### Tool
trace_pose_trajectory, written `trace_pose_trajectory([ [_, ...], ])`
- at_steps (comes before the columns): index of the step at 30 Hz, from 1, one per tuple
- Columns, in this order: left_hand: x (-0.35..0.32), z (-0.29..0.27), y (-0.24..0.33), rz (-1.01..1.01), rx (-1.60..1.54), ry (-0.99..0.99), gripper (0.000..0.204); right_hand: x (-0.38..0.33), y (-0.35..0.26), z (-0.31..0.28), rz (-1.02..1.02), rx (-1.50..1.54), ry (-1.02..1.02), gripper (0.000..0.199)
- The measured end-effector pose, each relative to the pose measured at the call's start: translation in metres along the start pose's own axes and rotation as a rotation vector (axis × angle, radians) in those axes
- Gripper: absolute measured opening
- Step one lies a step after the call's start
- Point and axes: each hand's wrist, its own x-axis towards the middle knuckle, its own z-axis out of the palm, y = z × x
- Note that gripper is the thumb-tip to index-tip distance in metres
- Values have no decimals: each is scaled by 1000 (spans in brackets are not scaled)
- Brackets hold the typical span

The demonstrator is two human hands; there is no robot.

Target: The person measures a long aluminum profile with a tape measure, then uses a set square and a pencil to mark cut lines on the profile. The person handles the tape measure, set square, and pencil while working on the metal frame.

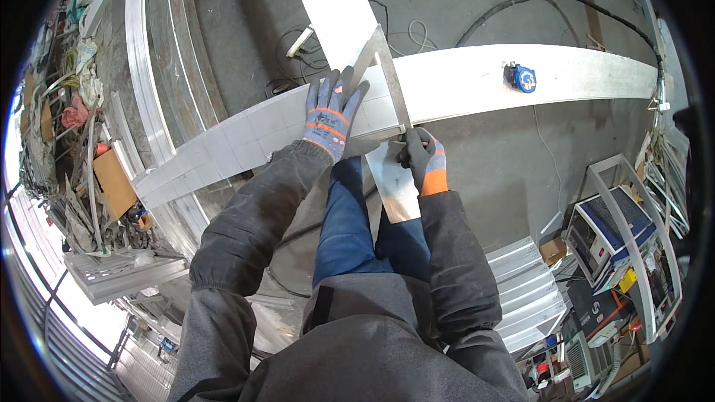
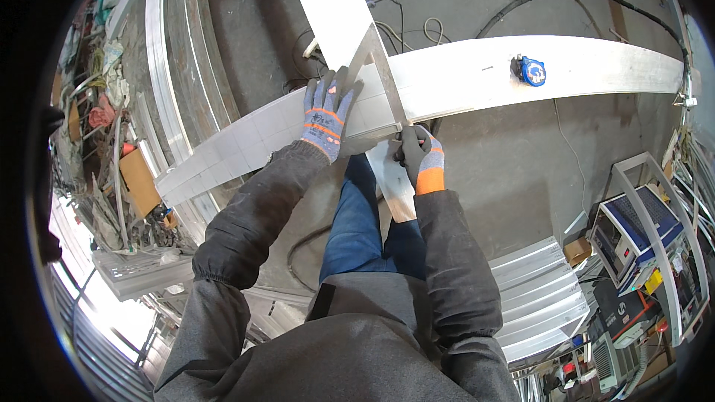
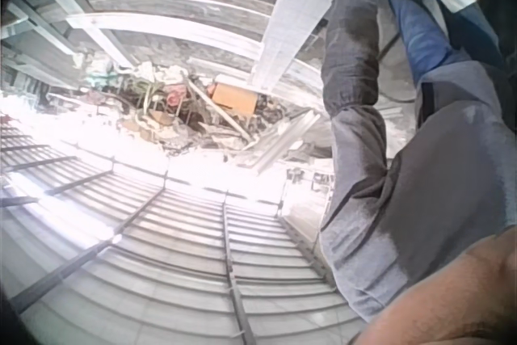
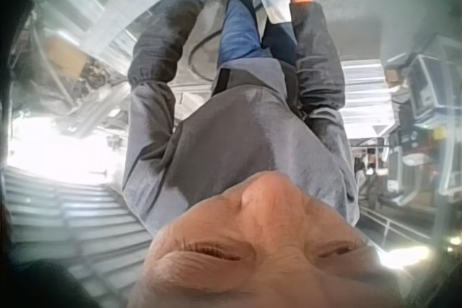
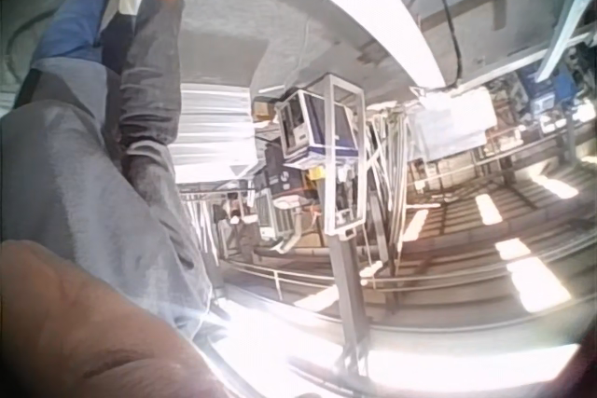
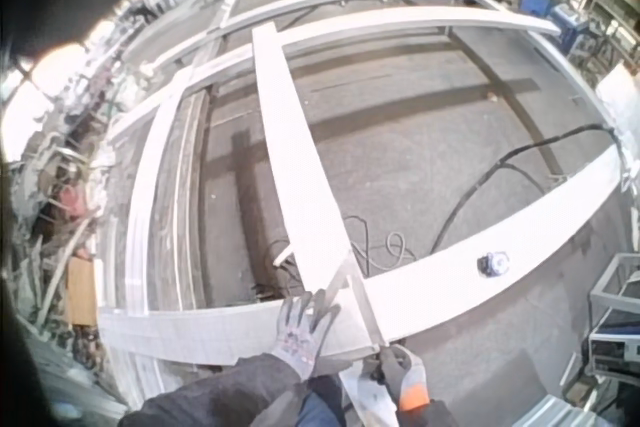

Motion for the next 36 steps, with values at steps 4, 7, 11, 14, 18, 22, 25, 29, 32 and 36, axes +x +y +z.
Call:
trace_pose_trajectory([
  [4,-2,6,-3,26,-11,41,111,2,2,-1,0,-13,-5,31],
  [7,-2,13,-5,8,145,-80,103,3,1,-1,0,-3,-4,32],
  [11,-3,20,-6,4,199,-42,95,-12,-13,-9,-12,-40,33,34],
  [14,-4,22,-6,-6,241,-66,95,-29,-33,-17,-121,-78,191,29],
  [18,-3,20,-7,2,273,-46,105,-14,-66,-6,-489,-207,237,25],
  [22,-3,17,-5,-5,107,35,118,30,-89,21,-726,-453,243,20],
  [25,-3,15,-5,-27,133,-22,123,49,-94,30,-693,-484,232,22],
  [29,-2,14,-5,-25,158,-32,122,53,-90,29,-744,-545,221,21],
  [32,0,14,-5,-15,137,-5,121,55,-90,28,-778,-561,215,21],
  [36,0,16,-5,-10,151,5,120,56,-92,28,-784,-608,216,21],
])
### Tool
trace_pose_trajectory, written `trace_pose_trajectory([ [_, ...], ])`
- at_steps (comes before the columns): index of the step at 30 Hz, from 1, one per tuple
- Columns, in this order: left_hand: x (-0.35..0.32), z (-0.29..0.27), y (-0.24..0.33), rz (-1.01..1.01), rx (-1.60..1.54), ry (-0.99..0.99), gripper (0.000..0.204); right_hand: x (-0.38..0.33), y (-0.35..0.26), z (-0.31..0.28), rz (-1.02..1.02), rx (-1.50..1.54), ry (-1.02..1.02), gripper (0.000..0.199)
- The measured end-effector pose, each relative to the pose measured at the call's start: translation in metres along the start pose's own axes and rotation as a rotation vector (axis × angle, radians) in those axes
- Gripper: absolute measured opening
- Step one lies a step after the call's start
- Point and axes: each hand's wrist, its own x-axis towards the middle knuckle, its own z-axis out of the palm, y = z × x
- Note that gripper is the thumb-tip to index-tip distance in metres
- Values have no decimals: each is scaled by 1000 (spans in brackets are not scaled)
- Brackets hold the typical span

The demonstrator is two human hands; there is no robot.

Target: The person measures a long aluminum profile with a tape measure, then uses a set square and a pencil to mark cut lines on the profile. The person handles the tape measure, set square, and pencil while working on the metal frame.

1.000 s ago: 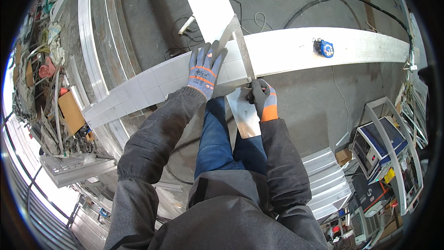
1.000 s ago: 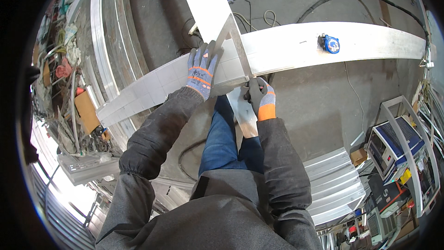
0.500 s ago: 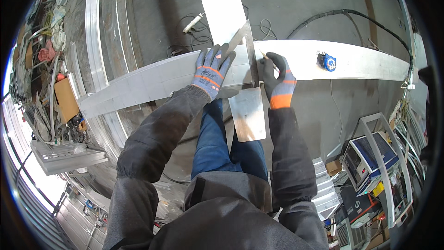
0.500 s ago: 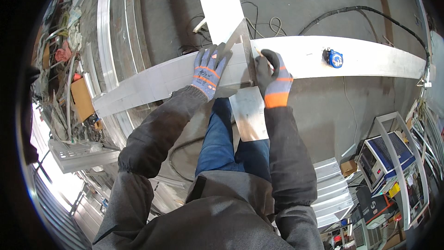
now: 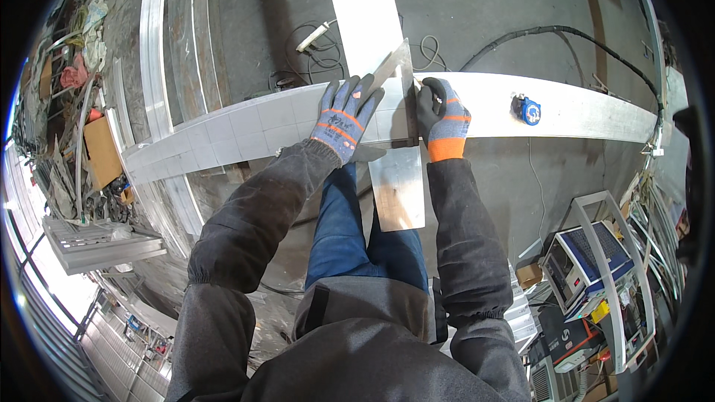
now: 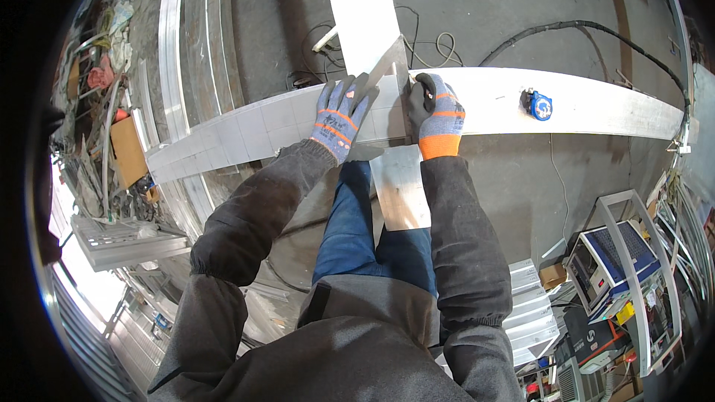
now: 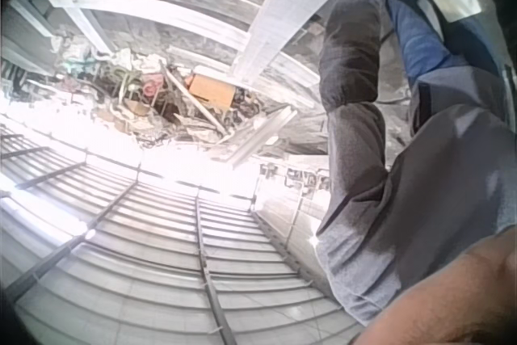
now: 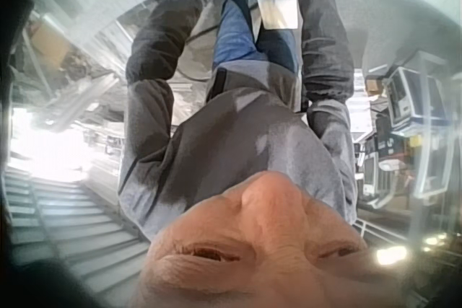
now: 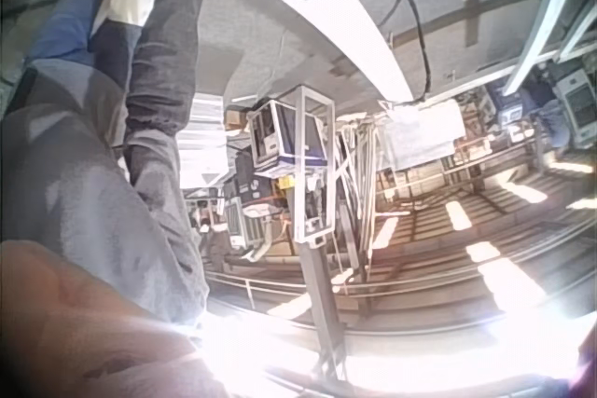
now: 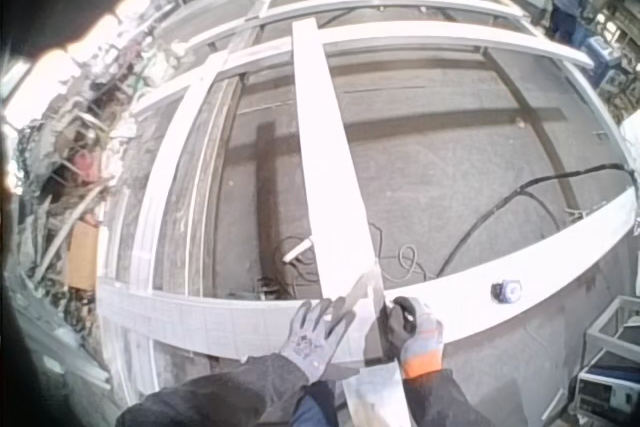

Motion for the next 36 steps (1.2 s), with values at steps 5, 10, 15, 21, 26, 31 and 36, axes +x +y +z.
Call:
trace_pose_trajectory([
  [5,-3,2,0,-12,6,-32,120,-9,4,-12,-75,-89,-81,18],
  [10,-2,-3,0,2,-25,8,119,-64,21,-41,-138,-87,-128,22],
  [15,-2,-13,1,46,-189,77,106,-138,30,-54,410,-117,-415,14],
  [21,2,-14,4,21,-38,-19,112,-116,33,-24,823,590,-323,31],
  [26,15,-9,15,36,76,13,99,-95,32,-15,875,712,-225,29],
  [31,42,-10,44,34,110,-5,81,-84,50,-35,867,762,-109,31],
  [36,50,-16,57,-4,-149,20,78,-78,55,-47,859,746,-74,30],
])
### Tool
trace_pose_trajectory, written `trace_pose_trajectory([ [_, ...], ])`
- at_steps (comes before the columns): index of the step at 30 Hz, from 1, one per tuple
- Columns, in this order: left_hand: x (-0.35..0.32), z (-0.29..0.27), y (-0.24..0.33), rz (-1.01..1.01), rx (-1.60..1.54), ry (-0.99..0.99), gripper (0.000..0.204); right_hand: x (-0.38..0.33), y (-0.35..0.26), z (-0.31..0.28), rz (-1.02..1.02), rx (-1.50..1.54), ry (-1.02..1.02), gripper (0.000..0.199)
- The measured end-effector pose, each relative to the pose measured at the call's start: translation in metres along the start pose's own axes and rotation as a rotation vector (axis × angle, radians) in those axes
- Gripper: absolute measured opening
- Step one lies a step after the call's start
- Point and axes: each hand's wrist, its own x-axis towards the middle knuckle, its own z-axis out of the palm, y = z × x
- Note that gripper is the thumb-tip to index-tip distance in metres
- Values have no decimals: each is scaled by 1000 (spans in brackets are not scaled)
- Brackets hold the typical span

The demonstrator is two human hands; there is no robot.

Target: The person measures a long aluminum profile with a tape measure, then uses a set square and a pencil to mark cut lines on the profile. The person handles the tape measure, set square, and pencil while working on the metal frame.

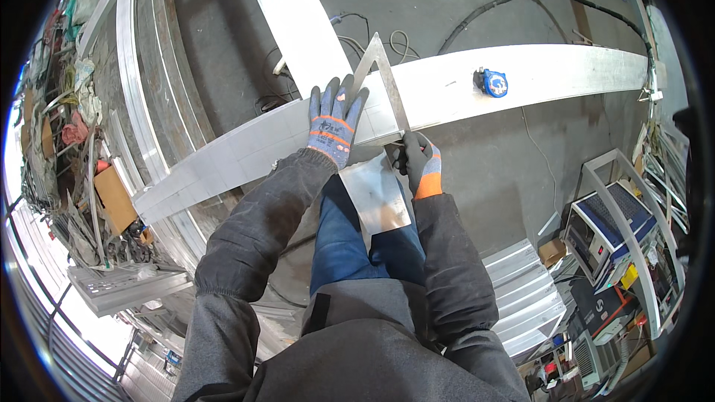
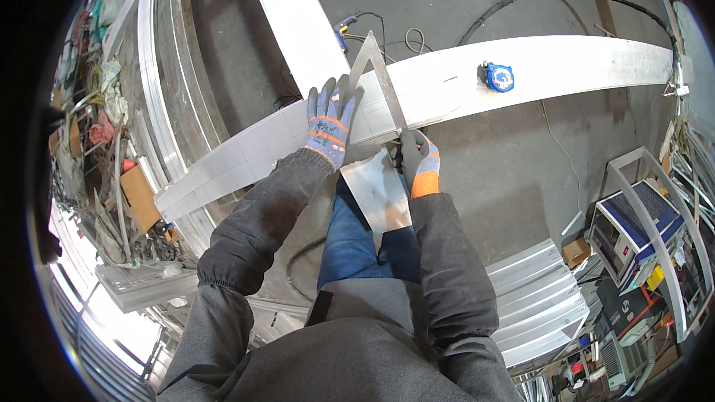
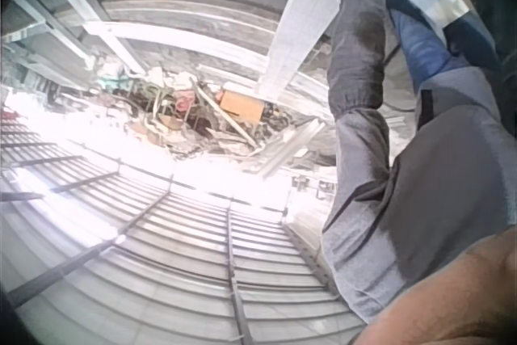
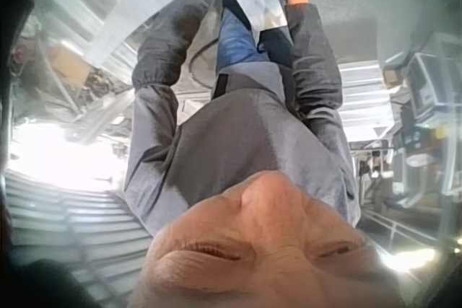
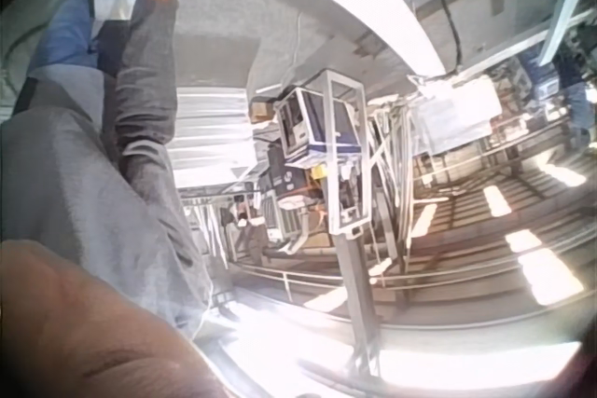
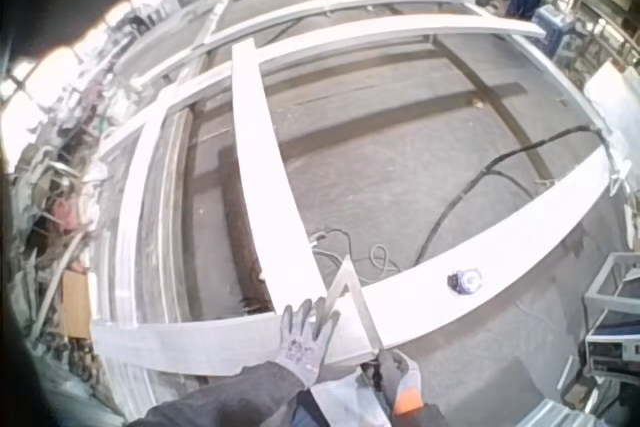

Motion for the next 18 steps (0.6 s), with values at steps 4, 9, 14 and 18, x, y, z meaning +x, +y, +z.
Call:
trace_pose_trajectory([
  [4,1,1,2,-11,47,5,77,-2,-1,-2,14,-20,10,28],
  [9,2,4,2,-21,90,-27,77,4,3,-5,-37,-45,-5,31],
  [14,3,5,3,-29,78,-35,78,6,5,-7,-26,-46,9,31],
  [18,5,5,4,-39,84,-31,80,4,2,-6,-35,-40,12,31],
])
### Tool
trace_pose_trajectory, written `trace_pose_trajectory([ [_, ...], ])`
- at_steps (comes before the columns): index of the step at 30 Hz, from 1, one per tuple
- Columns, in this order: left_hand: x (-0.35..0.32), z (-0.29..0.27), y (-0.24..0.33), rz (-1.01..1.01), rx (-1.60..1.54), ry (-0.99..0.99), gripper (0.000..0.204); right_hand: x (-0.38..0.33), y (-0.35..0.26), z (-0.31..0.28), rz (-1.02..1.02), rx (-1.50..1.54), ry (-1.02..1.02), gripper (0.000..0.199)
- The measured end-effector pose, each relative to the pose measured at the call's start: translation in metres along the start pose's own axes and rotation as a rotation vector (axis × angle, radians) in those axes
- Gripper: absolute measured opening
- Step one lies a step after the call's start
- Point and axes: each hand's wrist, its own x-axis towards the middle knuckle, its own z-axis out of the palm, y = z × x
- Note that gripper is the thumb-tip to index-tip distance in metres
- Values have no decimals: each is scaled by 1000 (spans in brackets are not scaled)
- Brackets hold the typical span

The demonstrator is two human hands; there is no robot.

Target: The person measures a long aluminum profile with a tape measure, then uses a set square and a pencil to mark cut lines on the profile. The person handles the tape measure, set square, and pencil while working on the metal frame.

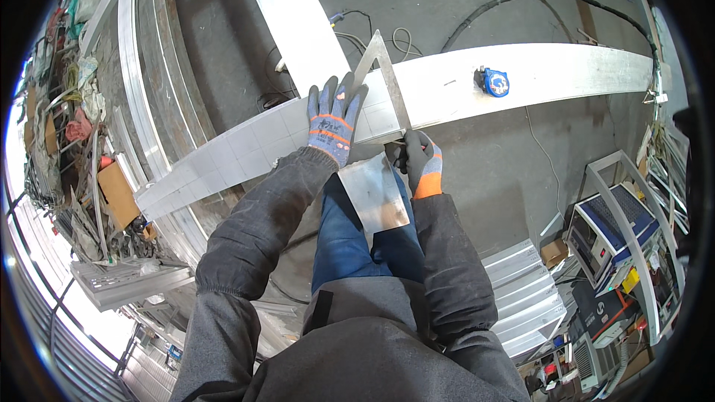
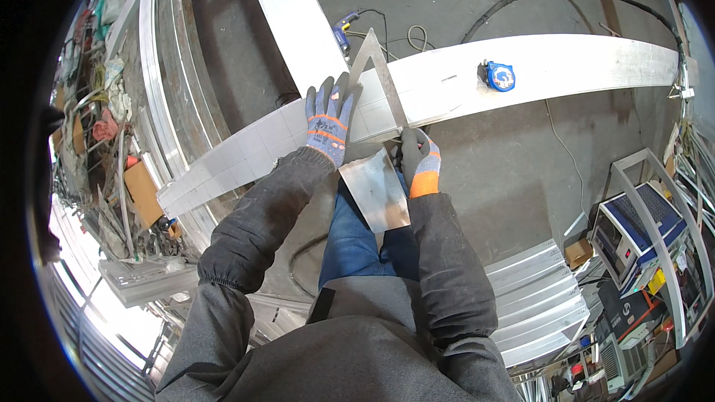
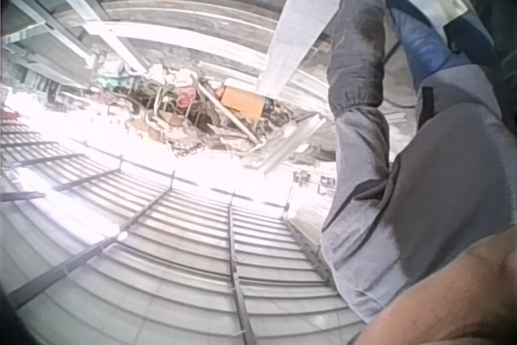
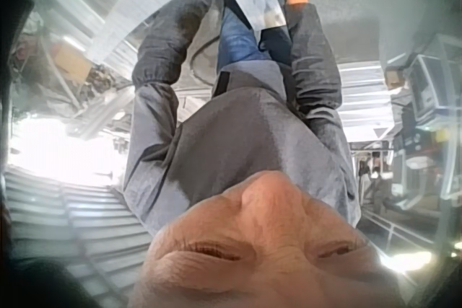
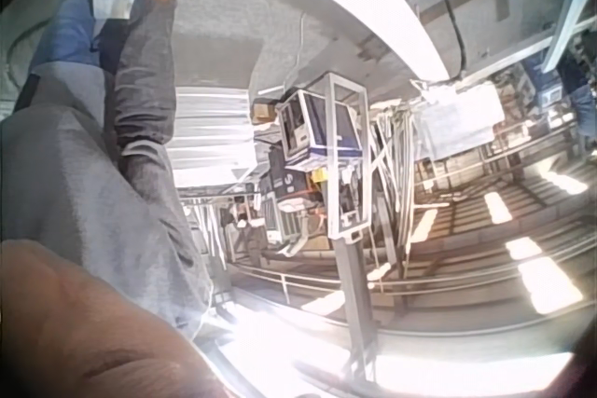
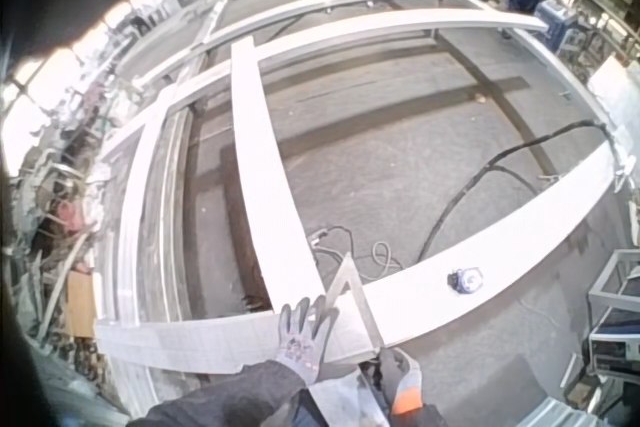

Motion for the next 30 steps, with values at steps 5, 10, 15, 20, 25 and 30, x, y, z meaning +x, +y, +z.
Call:
trace_pose_trajectory([
  [5,0,1,-1,10,-12,17,80,-4,-4,-5,4,44,-53,30],
  [10,-3,3,-4,16,-1,27,106,-20,-22,-23,-69,-75,172,23],
  [15,-2,6,-4,15,67,27,117,-7,-60,-15,-501,-202,217,17],
  [20,-2,1,-1,2,-10,13,73,27,-84,22,-702,-499,99,20],
  [25,0,-6,0,-8,-25,2,76,44,-86,41,-736,-529,95,21],
  [30,0,-6,1,-17,-20,-6,76,43,-87,43,-674,-545,109,21],
])
